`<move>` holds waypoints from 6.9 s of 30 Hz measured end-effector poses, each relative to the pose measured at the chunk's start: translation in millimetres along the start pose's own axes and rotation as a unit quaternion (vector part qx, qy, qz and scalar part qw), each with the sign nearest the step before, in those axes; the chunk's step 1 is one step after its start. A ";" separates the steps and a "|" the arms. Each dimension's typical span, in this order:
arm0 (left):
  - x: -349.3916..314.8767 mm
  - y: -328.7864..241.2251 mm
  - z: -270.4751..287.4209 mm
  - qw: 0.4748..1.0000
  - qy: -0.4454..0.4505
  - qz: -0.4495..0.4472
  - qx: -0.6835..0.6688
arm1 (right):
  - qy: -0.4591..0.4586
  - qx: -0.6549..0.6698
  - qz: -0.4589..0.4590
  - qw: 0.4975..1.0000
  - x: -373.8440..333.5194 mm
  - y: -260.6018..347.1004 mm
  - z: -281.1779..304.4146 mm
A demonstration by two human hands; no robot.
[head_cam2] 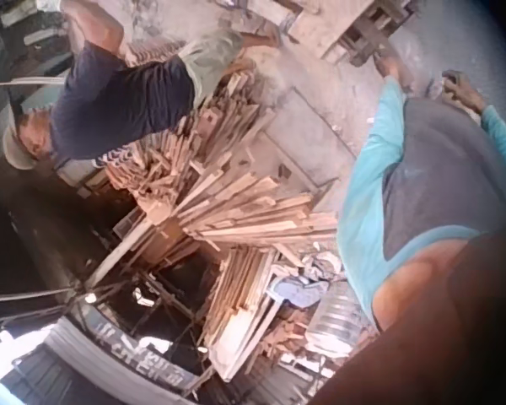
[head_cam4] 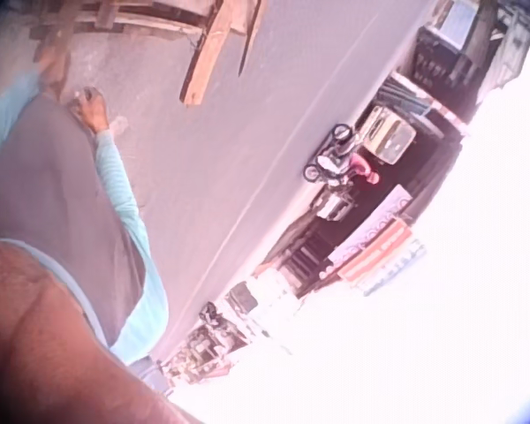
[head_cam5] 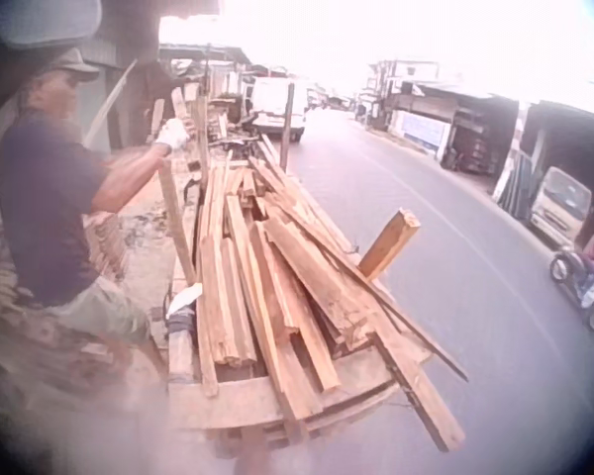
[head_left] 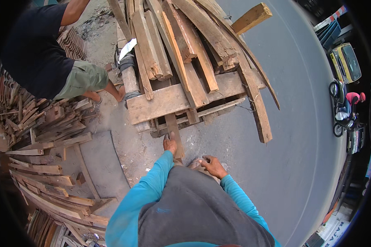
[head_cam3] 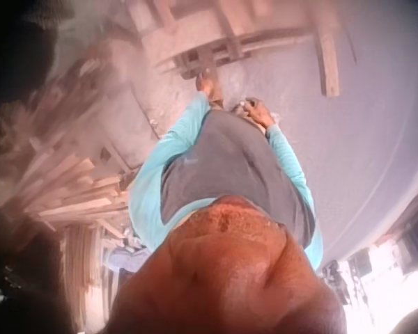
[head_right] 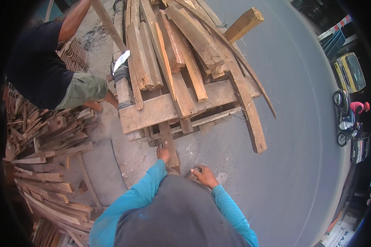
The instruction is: The person collects wooden planks from a stack, carries them over, and loads them onto a wooden cart, repeatedly transporting and arranging the wooden pieces on the cart.
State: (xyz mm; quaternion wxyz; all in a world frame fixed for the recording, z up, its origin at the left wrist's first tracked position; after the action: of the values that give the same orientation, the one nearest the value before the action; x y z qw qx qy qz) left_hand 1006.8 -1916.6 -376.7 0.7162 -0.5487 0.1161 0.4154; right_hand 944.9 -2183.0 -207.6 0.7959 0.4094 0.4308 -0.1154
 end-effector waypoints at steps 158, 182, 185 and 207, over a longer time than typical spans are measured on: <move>-65.7 -314.6 211.6 0.877 -0.321 -0.296 -0.199 | -0.364 -0.345 0.264 0.824 104.5 494.5 367.3; -37.2 -522.9 49.0 0.938 0.060 -0.337 0.057 | -0.416 -0.325 0.317 0.788 25.8 378.7 291.4; -89.7 -517.4 43.7 0.946 0.094 -0.300 0.074 | -0.377 -0.300 0.313 0.818 0.4 369.6 300.6; -150.8 -456.1 19.1 0.888 0.050 -0.430 0.154 | -0.385 -0.225 0.418 0.791 -18.7 337.4 313.4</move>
State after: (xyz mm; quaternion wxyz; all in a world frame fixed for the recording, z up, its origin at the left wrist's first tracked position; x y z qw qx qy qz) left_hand 1236.0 -1994.4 38.7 0.8934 -0.4477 -0.0332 0.0156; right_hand 1299.9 -2206.3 85.4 0.9362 0.2805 -0.1109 0.1804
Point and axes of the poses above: each hand's wrist, its own x-axis towards the middle knuckle, its own z-axis out of the back of the hand, y = z × x, the point moved 9 cm from there along x, towards the middle knuckle, and after that the axes turned 10 degrees about -x, right-handed, at the moved point
